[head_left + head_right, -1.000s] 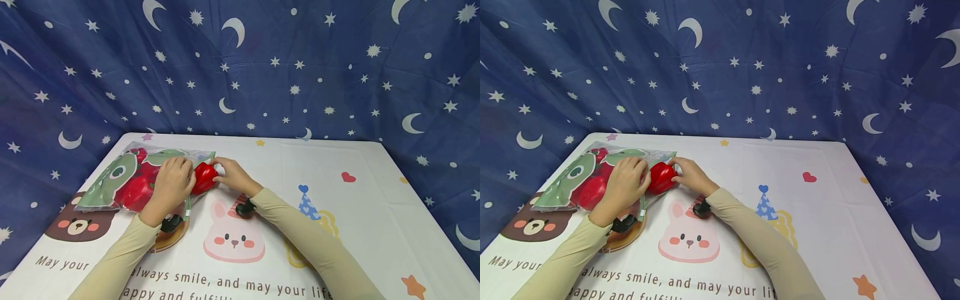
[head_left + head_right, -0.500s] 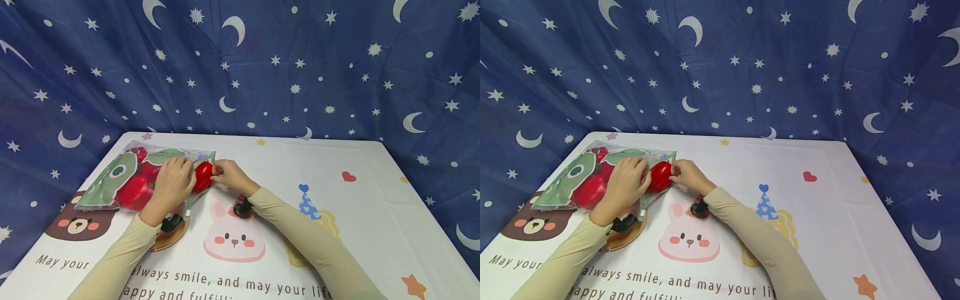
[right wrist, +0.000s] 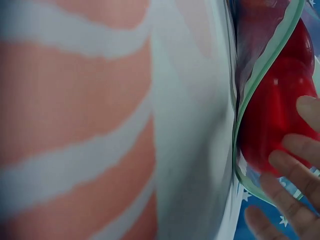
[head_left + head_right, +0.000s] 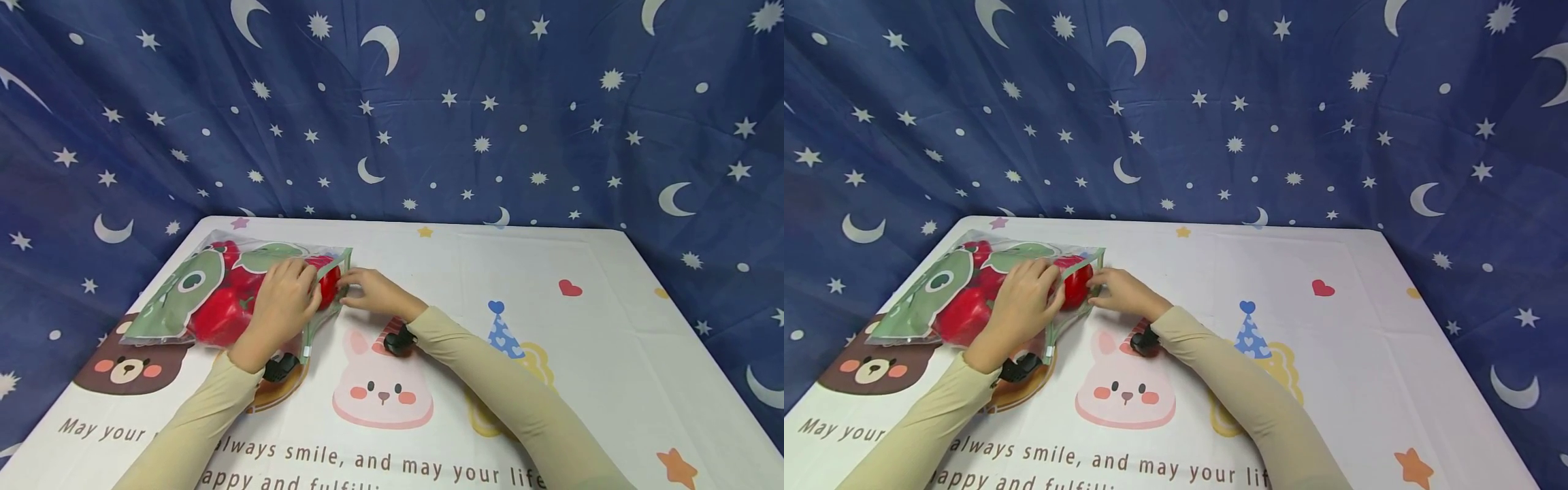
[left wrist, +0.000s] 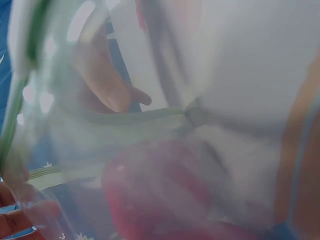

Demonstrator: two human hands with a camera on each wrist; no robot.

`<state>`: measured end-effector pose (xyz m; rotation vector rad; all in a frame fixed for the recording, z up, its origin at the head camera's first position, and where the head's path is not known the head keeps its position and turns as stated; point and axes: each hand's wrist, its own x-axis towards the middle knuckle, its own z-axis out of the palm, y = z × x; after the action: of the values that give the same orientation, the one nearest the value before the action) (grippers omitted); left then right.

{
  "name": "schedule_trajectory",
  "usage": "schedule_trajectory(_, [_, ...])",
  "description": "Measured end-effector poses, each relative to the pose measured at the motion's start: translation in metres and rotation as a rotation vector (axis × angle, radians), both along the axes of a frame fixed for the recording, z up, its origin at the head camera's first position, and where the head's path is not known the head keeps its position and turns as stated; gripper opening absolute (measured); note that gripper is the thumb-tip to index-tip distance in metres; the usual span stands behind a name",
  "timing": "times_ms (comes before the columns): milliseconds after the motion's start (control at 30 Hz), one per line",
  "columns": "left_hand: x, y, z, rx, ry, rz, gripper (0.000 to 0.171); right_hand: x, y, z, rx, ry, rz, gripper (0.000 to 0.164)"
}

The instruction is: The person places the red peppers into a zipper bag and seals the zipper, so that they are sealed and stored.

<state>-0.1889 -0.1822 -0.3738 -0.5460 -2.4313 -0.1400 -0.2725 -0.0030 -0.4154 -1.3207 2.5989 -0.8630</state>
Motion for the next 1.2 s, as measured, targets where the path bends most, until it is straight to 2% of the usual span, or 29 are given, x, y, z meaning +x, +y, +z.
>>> schedule_trajectory(200, [0.000, 0.000, -0.006, -0.037, -0.018, -0.031, 0.016, 0.001, -0.003, 0.001, 0.108, -0.045, -0.018, 0.057])
schedule_trajectory(367, [0.001, 0.001, -0.012, -0.069, -0.063, -0.062, 0.013, 0.003, -0.003, 0.003, 0.141, -0.074, -0.043, 0.060])
schedule_trajectory(467, [0.002, 0.001, -0.013, -0.072, -0.074, -0.065, 0.012, 0.003, -0.002, 0.004, 0.122, -0.051, -0.049, 0.052])
schedule_trajectory(567, [0.002, 0.000, -0.012, -0.068, -0.075, -0.061, 0.013, 0.003, -0.002, 0.005, 0.055, -0.024, -0.045, 0.036])
schedule_trajectory(700, [0.002, -0.001, -0.011, -0.062, -0.072, -0.062, 0.013, 0.004, -0.003, 0.007, -0.015, -0.035, 0.008, 0.020])
schedule_trajectory(867, [0.003, -0.002, -0.012, -0.053, -0.073, -0.079, 0.012, 0.003, -0.004, 0.008, 0.023, -0.050, 0.057, 0.032])
schedule_trajectory(1000, [0.004, -0.001, -0.014, -0.055, -0.116, -0.098, 0.013, 0.000, 0.000, 0.008, 0.050, -0.066, 0.019, 0.037])
schedule_trajectory(1100, [0.006, -0.002, -0.015, -0.068, -0.165, -0.102, 0.013, -0.003, 0.003, 0.010, 0.007, -0.048, -0.042, 0.028])
schedule_trajectory(1200, [0.008, -0.002, -0.016, -0.084, -0.219, -0.104, 0.011, -0.006, 0.005, 0.013, -0.077, 0.022, -0.107, 0.019])
